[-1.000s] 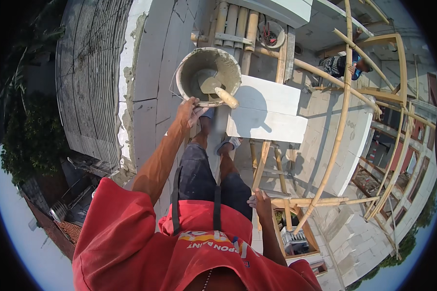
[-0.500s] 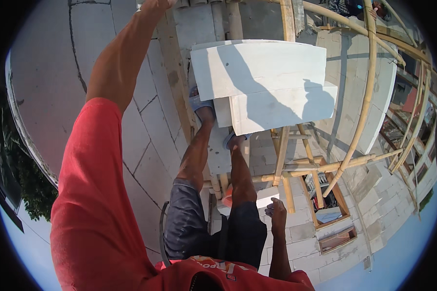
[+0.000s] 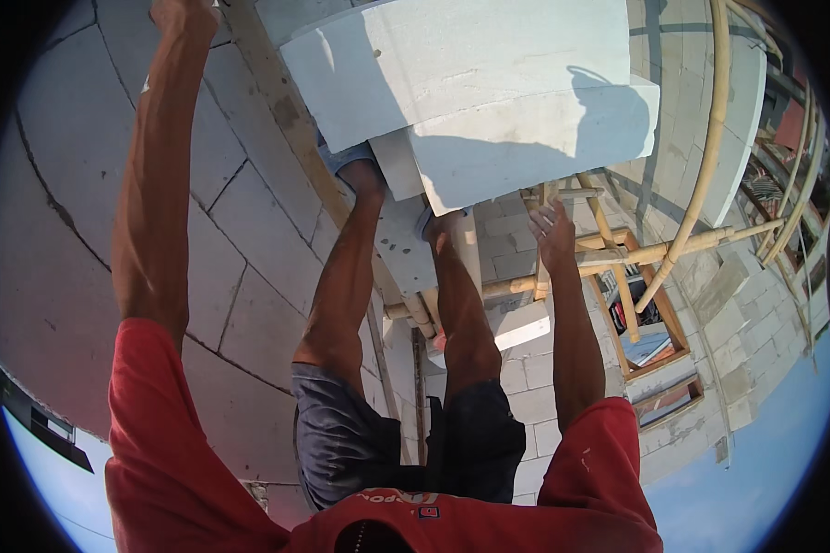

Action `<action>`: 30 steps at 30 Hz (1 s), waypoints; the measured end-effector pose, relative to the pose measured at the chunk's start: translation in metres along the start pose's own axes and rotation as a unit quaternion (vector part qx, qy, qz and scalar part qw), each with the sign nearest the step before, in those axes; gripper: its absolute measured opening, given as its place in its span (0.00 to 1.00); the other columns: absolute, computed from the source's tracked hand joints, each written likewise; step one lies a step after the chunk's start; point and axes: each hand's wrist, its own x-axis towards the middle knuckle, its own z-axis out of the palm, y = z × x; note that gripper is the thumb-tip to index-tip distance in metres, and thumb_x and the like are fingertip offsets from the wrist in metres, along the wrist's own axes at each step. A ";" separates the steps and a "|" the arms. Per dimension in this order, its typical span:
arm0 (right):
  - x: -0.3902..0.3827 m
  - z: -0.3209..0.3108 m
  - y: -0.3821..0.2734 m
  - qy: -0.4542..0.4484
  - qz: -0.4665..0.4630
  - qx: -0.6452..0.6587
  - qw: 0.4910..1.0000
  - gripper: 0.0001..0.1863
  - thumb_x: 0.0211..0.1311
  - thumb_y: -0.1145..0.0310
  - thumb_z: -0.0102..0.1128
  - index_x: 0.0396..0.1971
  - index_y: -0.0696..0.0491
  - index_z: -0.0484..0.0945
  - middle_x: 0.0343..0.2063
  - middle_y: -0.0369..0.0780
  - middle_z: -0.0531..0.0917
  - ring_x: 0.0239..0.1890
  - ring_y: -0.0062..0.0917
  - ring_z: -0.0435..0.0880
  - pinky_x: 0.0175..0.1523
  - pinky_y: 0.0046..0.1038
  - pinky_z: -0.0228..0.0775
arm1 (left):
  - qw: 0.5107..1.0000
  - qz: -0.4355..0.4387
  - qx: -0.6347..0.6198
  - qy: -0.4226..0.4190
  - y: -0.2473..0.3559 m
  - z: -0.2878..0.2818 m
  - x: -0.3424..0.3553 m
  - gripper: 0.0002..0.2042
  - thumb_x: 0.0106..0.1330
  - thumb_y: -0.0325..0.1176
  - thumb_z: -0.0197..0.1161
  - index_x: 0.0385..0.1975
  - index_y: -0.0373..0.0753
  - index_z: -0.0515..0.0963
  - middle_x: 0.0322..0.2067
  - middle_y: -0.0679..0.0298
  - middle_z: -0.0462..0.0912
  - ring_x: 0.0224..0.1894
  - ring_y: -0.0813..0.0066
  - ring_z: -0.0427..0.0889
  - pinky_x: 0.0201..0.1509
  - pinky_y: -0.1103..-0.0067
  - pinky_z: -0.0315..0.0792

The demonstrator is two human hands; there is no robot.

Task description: The person applies mortar to the top of a wall using a trowel, places a building block onto the mortar, and taps the block into place with a hammer.

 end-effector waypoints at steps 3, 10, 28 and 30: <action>0.062 -0.030 -0.021 0.084 -0.009 0.129 0.988 0.36 0.75 0.44 0.54 0.71 0.53 0.61 0.66 0.51 0.66 0.65 0.40 0.74 0.66 0.40 0.72 | 0.991 -0.119 0.062 0.021 -0.026 -0.028 -0.174 0.16 0.77 0.43 0.56 0.48 0.34 0.72 0.39 0.58 0.81 0.46 0.64 0.83 0.54 0.72 0.78; 0.205 -0.109 -0.110 0.403 -0.225 -0.279 0.842 0.40 0.67 0.40 0.53 0.59 0.66 0.75 0.57 0.64 0.76 0.56 0.53 0.81 0.62 0.49 0.72 | 0.838 -0.436 0.321 -0.065 -0.199 -0.089 -0.370 0.33 0.77 0.62 0.46 0.57 0.32 0.70 0.48 0.56 0.79 0.50 0.69 0.79 0.55 0.73 0.73; 0.221 -0.163 -0.199 0.137 -0.186 -0.407 0.884 0.54 0.62 0.25 0.50 0.71 0.59 0.67 0.67 0.50 0.73 0.69 0.38 0.72 0.74 0.40 0.54 | 0.884 -0.379 0.275 -0.006 -0.179 -0.031 -0.419 0.45 0.75 0.64 0.48 0.75 0.28 0.50 0.65 0.43 0.69 0.67 0.53 0.70 0.69 0.69 0.65; 0.205 -0.200 -0.216 0.165 -0.148 -0.444 0.868 0.50 0.61 0.26 0.51 0.66 0.57 0.74 0.62 0.51 0.78 0.66 0.42 0.75 0.70 0.43 0.61 | 0.857 -0.426 0.289 -0.031 -0.158 -0.036 -0.438 0.45 0.75 0.64 0.50 0.75 0.29 0.50 0.65 0.44 0.69 0.67 0.54 0.71 0.68 0.69 0.66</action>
